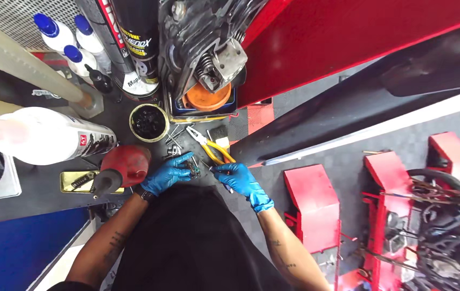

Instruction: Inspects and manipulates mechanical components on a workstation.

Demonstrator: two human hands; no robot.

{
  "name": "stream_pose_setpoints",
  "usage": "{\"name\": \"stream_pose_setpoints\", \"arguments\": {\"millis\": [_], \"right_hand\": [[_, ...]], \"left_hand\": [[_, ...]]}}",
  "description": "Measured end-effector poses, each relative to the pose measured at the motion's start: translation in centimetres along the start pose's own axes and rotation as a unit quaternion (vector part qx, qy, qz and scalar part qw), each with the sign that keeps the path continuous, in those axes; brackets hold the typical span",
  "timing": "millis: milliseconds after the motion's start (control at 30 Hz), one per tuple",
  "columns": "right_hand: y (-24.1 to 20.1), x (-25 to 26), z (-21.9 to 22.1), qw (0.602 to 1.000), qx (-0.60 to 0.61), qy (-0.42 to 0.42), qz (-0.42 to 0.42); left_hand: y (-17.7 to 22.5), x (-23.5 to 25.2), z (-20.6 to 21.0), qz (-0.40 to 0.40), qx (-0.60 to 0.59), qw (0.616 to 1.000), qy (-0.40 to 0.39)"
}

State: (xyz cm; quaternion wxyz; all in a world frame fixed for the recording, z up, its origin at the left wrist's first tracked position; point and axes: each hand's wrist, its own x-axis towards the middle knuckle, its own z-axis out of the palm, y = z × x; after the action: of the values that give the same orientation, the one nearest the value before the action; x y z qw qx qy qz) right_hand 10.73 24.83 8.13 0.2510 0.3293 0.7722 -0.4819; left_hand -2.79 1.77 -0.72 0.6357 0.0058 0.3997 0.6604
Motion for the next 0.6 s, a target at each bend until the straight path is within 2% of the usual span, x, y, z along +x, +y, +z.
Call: {"name": "stream_pose_setpoints", "arguments": {"millis": [600], "right_hand": [[-0.08, -0.25, -0.12, 1.000, 0.014, 0.003, -0.005]], "left_hand": [[-0.13, 0.04, -0.09, 0.018, -0.030, 0.999, 0.004]]}}
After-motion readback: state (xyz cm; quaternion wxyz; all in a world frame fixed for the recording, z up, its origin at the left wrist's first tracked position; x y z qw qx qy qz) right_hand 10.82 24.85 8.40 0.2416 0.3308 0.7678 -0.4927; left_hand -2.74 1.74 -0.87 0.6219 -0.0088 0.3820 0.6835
